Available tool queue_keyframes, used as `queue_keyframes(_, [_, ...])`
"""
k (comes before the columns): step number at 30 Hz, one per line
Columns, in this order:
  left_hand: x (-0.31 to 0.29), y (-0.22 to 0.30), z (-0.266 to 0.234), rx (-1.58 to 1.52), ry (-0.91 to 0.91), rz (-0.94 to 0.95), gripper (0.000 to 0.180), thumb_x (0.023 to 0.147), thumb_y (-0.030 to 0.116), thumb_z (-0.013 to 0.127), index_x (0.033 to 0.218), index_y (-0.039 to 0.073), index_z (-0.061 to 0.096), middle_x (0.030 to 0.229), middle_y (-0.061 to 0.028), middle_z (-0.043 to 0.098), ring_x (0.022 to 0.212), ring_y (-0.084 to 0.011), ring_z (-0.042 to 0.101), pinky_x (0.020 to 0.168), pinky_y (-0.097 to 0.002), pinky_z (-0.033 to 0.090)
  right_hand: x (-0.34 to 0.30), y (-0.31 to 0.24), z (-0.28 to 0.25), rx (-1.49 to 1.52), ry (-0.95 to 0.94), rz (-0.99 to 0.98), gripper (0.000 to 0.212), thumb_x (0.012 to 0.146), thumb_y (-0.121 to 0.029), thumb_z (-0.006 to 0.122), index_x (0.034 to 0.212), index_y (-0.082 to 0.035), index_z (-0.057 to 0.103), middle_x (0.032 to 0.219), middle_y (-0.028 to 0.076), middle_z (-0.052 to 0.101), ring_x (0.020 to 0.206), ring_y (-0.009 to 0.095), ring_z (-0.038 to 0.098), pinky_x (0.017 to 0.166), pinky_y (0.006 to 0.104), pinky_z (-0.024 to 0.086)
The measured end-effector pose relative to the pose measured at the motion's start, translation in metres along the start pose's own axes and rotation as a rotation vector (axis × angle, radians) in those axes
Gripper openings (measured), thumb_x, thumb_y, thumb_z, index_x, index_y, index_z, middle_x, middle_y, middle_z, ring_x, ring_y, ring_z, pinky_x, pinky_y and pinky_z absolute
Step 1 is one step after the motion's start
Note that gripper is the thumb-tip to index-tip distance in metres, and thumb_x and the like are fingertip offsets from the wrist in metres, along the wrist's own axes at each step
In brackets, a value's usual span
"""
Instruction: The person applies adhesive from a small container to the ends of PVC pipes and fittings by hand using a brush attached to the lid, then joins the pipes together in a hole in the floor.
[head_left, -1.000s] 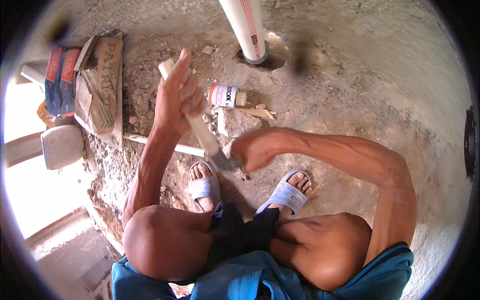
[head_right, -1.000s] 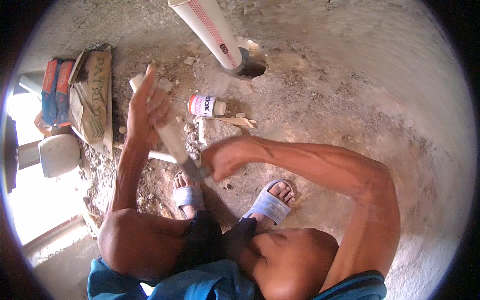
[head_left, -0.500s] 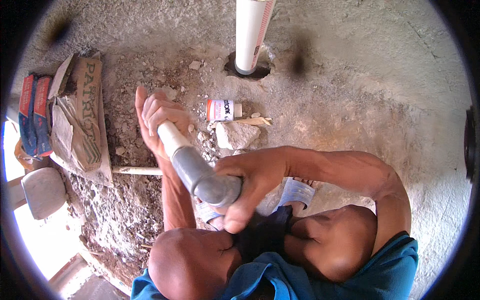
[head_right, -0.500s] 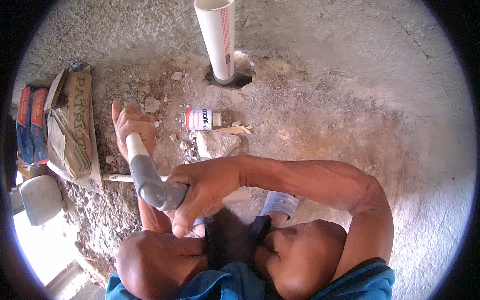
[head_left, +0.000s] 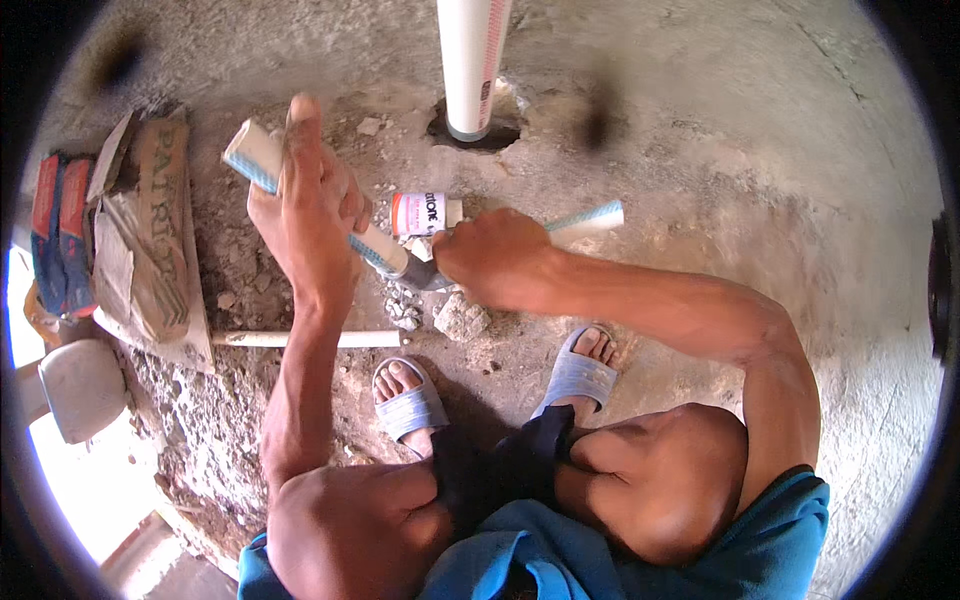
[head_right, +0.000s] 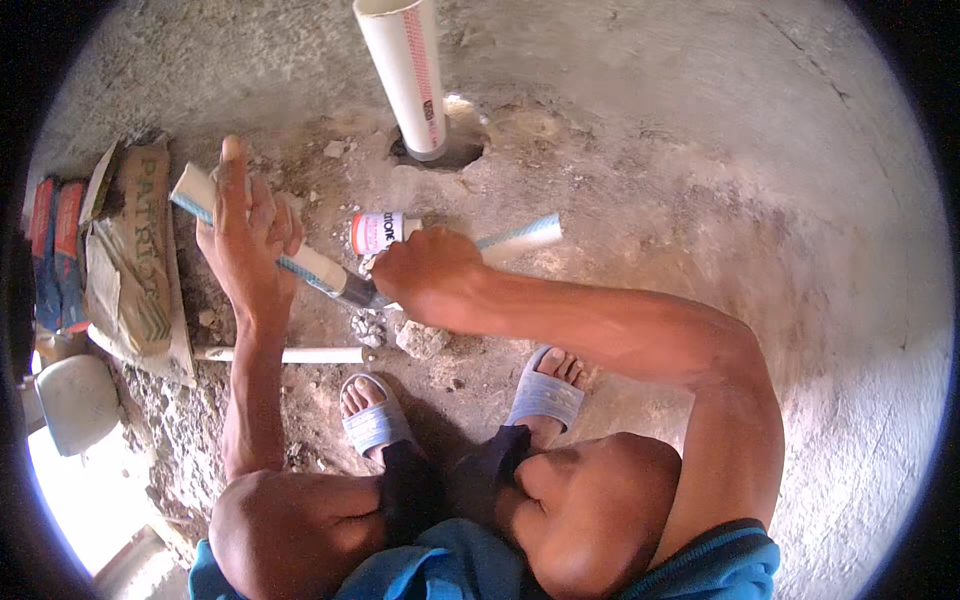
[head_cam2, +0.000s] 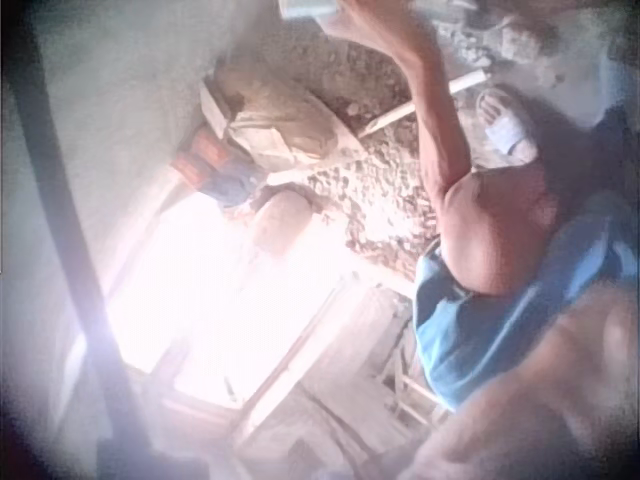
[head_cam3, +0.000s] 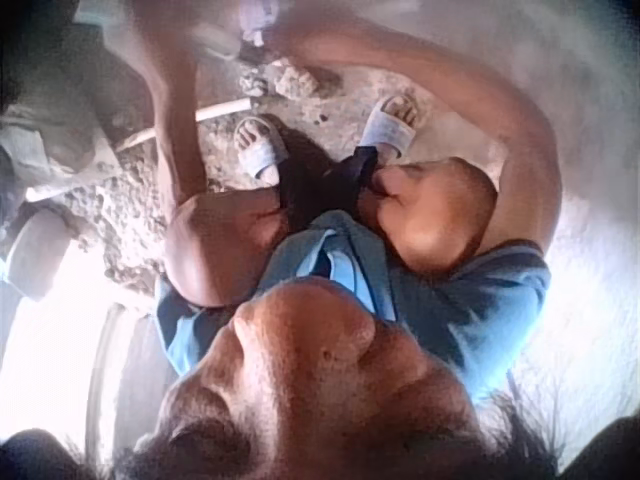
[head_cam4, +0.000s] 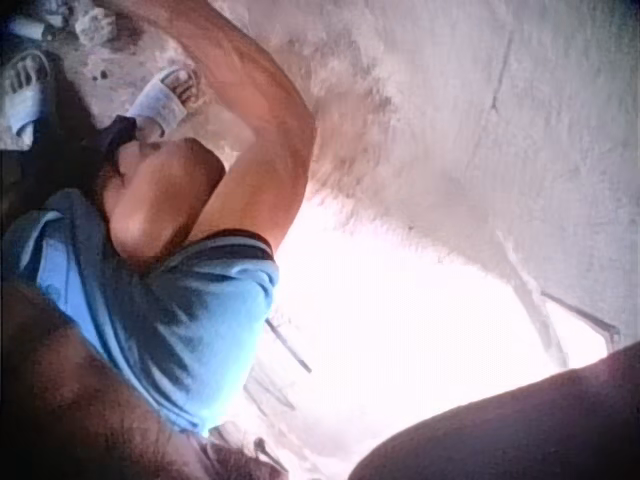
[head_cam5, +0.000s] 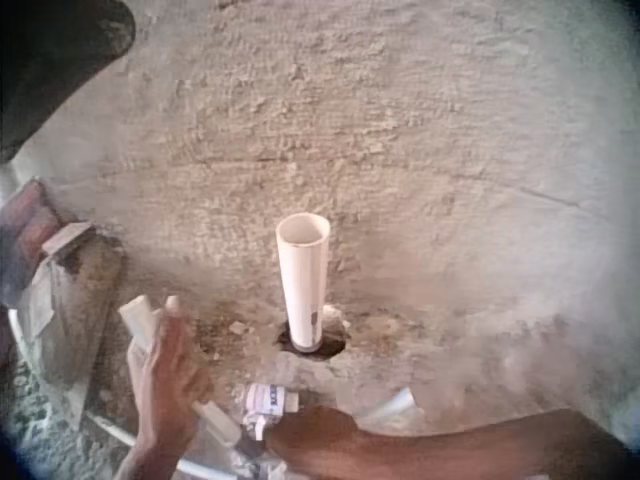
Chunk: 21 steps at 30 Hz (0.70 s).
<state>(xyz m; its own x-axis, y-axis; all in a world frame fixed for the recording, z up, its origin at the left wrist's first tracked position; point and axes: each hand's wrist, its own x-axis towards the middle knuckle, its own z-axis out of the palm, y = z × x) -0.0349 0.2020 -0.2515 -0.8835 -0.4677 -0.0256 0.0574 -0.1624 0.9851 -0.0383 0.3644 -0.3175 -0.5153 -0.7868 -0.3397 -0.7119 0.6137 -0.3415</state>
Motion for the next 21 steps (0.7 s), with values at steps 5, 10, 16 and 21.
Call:
queue_keyframes(5, [0.015, -0.026, -0.017, -1.579, -1.291, -0.519, 0.039, 0.096, 0.05, 0.064, 0.094, 0.013, 0.05, 0.076, 0.0008, 0.056, 0.054, -0.0059, 0.054, 0.053, -0.0258, 0.051, -0.01, -0.009, -0.018, 0.728, -0.387, -0.706, 0.034, 0.077, -0.029, 0.079, 0.092, -0.001, 0.067, 0.078, 0.018, 0.07, 0.077, 0.028, 0.069, 0.072, 0.0415, 0.051])
queue_keyframes(10, [-0.041, -0.011, 0.012, -1.865, -0.954, -0.694, 0.033, 0.102, 0.029, 0.06, 0.076, 0.012, 0.047, 0.052, 0.0007, 0.045, 0.046, -0.0107, 0.051, 0.042, -0.025, 0.046, -0.018, -0.019, -0.019, 1.232, -0.475, -0.824, 0.039, 0.081, -0.035, 0.081, 0.093, 0.0, 0.069, 0.079, 0.012, 0.071, 0.079, 0.022, 0.069, 0.071, 0.037, 0.051])
queue_keyframes(16, [-0.075, -0.036, -0.017, -0.412, -0.55, -0.559, 0.024, 0.098, 0.019, 0.062, 0.078, 0.01, 0.051, 0.057, 0.0049, 0.045, 0.045, -0.0062, 0.042, 0.04, -0.0237, 0.031, -0.035, 0.008, 0.022, 0.251, -0.169, -0.309, 0.03, 0.08, -0.026, 0.072, 0.1, -0.004, 0.068, 0.083, 0.018, 0.073, 0.08, 0.035, 0.072, 0.069, 0.0454, 0.057])
queue_keyframes(21, [-0.063, -0.036, 0.009, 0.168, -0.152, -0.011, 0.033, 0.098, 0.022, 0.067, 0.071, 0.012, 0.049, 0.054, 0.0067, 0.042, 0.043, -0.004, 0.039, 0.039, -0.0234, 0.029, -0.026, 0.0, 0.025, 0.061, 0.279, 0.043, 0.022, 0.078, -0.021, 0.065, 0.091, -0.003, 0.068, 0.075, 0.02, 0.071, 0.078, 0.036, 0.074, 0.061, 0.0486, 0.057])
